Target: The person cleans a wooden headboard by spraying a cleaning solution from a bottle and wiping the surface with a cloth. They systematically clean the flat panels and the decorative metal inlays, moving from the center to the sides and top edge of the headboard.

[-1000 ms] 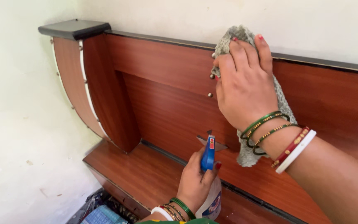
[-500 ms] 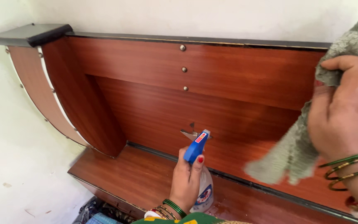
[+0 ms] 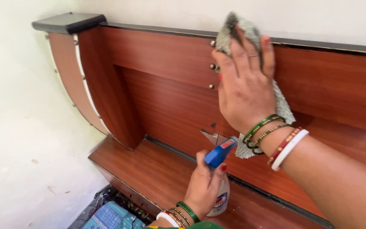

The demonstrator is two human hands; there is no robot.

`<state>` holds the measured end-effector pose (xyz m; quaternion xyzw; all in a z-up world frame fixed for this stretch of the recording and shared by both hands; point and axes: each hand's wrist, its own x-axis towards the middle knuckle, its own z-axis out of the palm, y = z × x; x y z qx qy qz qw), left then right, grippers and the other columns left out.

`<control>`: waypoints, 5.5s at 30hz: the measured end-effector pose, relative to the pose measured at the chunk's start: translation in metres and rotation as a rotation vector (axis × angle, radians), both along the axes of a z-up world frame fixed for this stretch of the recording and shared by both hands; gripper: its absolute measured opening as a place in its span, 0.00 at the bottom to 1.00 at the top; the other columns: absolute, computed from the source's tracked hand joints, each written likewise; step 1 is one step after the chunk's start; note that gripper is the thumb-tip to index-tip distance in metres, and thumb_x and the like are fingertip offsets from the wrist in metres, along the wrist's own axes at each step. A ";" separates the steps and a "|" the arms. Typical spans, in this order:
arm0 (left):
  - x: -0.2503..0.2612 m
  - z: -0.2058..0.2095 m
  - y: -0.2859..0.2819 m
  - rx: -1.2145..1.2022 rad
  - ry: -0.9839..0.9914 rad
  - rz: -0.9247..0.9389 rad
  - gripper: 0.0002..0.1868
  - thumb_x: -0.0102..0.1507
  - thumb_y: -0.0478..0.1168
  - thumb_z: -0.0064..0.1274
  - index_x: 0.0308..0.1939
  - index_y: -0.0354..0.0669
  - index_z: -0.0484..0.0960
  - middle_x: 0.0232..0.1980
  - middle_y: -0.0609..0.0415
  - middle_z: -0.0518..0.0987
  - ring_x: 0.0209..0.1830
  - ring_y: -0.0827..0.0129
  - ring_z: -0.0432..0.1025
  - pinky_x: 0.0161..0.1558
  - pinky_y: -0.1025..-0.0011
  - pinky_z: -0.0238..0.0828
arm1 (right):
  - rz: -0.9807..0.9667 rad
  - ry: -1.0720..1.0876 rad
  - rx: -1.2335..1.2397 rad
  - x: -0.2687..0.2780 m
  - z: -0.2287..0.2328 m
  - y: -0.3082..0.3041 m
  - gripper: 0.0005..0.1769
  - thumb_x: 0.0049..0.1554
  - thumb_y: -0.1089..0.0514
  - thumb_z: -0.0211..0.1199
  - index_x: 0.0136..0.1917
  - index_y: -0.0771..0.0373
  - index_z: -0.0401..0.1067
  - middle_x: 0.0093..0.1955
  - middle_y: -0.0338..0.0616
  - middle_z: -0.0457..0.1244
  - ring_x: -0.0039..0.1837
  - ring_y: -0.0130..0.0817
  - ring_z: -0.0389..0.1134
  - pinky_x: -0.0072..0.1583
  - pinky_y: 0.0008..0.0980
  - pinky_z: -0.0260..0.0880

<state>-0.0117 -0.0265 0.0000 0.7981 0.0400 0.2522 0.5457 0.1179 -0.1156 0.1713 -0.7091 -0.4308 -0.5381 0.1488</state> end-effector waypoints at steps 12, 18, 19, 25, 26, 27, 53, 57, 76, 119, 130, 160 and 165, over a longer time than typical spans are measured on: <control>-0.004 0.008 0.003 0.023 0.079 0.015 0.17 0.63 0.41 0.56 0.49 0.40 0.68 0.37 0.46 0.81 0.37 0.61 0.79 0.42 0.67 0.75 | 0.252 0.324 -0.034 -0.017 -0.055 -0.049 0.21 0.50 0.74 0.56 0.55 0.62 0.74 0.58 0.48 0.67 0.62 0.49 0.67 0.68 0.48 0.63; 0.006 0.001 0.004 -0.209 0.015 -0.104 0.09 0.60 0.33 0.53 0.44 0.40 0.74 0.36 0.55 0.80 0.36 0.77 0.73 0.41 0.74 0.73 | 0.231 1.258 0.316 -0.006 -0.136 -0.084 0.21 0.55 0.73 0.47 0.53 0.61 0.76 0.54 0.45 0.71 0.56 0.39 0.73 0.60 0.37 0.73; 0.009 0.001 0.004 -0.234 0.020 -0.092 0.10 0.59 0.32 0.52 0.44 0.40 0.73 0.36 0.57 0.80 0.35 0.79 0.72 0.40 0.74 0.73 | 0.251 1.459 0.356 -0.003 -0.150 -0.083 0.22 0.55 0.72 0.47 0.55 0.61 0.77 0.54 0.48 0.72 0.55 0.42 0.72 0.57 0.39 0.72; 0.015 0.012 -0.008 -0.312 -0.149 -0.019 0.08 0.61 0.31 0.52 0.44 0.39 0.75 0.37 0.56 0.78 0.37 0.78 0.71 0.42 0.75 0.71 | 0.417 1.196 -0.046 -0.035 -0.193 -0.057 0.39 0.40 0.60 0.72 0.65 0.66 0.65 0.61 0.55 0.63 0.64 0.51 0.65 0.62 0.43 0.65; 0.015 0.017 -0.011 -0.314 -0.138 0.002 0.08 0.60 0.31 0.52 0.44 0.40 0.75 0.37 0.56 0.79 0.37 0.78 0.72 0.42 0.75 0.72 | 0.432 1.020 -0.132 -0.043 -0.190 -0.051 0.47 0.37 0.56 0.78 0.66 0.70 0.62 0.63 0.59 0.60 0.66 0.56 0.61 0.63 0.47 0.62; 0.012 0.022 -0.014 -0.318 -0.126 0.028 0.08 0.60 0.31 0.52 0.43 0.41 0.75 0.38 0.56 0.80 0.37 0.79 0.73 0.42 0.75 0.73 | 0.370 1.082 -0.109 -0.050 -0.184 -0.044 0.44 0.39 0.57 0.76 0.66 0.67 0.63 0.63 0.56 0.61 0.66 0.54 0.62 0.63 0.46 0.62; -0.012 0.069 0.001 -0.336 -0.207 -0.185 0.22 0.65 0.47 0.57 0.60 0.42 0.75 0.50 0.57 0.82 0.50 0.77 0.75 0.54 0.73 0.74 | 0.755 1.589 0.137 -0.059 -0.123 -0.019 0.24 0.47 0.60 0.69 0.57 0.64 0.69 0.51 0.43 0.70 0.54 0.29 0.73 0.56 0.34 0.75; -0.006 0.081 0.026 -0.413 -0.204 -0.358 0.22 0.66 0.44 0.58 0.61 0.38 0.76 0.52 0.58 0.81 0.51 0.78 0.73 0.55 0.73 0.73 | 0.604 1.576 0.058 -0.058 -0.101 -0.023 0.26 0.45 0.62 0.70 0.57 0.62 0.71 0.50 0.42 0.72 0.53 0.29 0.74 0.55 0.34 0.75; 0.002 0.088 0.035 -0.599 -0.226 -0.528 0.28 0.67 0.38 0.62 0.63 0.30 0.62 0.56 0.43 0.77 0.56 0.68 0.72 0.60 0.68 0.71 | 0.653 1.629 0.085 -0.059 -0.098 -0.026 0.38 0.40 0.59 0.73 0.64 0.59 0.66 0.54 0.45 0.72 0.56 0.34 0.75 0.58 0.36 0.76; 0.011 0.115 0.200 -0.340 0.159 -0.961 0.21 0.65 0.33 0.57 0.63 0.39 0.77 0.58 0.56 0.82 0.60 0.72 0.75 0.66 0.66 0.72 | 0.378 1.519 0.081 -0.088 -0.095 0.095 0.20 0.45 0.59 0.70 0.52 0.62 0.76 0.54 0.45 0.69 0.58 0.33 0.72 0.59 0.37 0.74; 0.025 0.044 0.182 -0.514 0.038 -0.484 0.15 0.63 0.29 0.53 0.54 0.37 0.74 0.45 0.54 0.79 0.44 0.72 0.74 0.47 0.70 0.74 | 0.037 1.165 0.284 -0.079 -0.057 0.023 0.22 0.53 0.62 0.66 0.61 0.64 0.68 0.51 0.48 0.70 0.52 0.38 0.74 0.50 0.33 0.76; 0.013 -0.017 0.128 -0.355 -0.025 0.060 0.12 0.60 0.28 0.57 0.44 0.43 0.76 0.37 0.61 0.79 0.36 0.77 0.74 0.40 0.73 0.74 | -0.089 -0.013 -0.166 0.003 0.041 0.085 0.42 0.54 0.55 0.61 0.78 0.73 0.56 0.73 0.59 0.56 0.79 0.51 0.51 0.80 0.51 0.35; 0.015 -0.016 0.122 -0.292 0.014 0.229 0.12 0.59 0.29 0.58 0.44 0.43 0.77 0.37 0.59 0.81 0.37 0.75 0.75 0.40 0.71 0.75 | -0.128 0.115 -0.217 0.014 0.042 0.020 0.44 0.51 0.58 0.61 0.78 0.70 0.56 0.74 0.59 0.55 0.79 0.50 0.49 0.79 0.53 0.27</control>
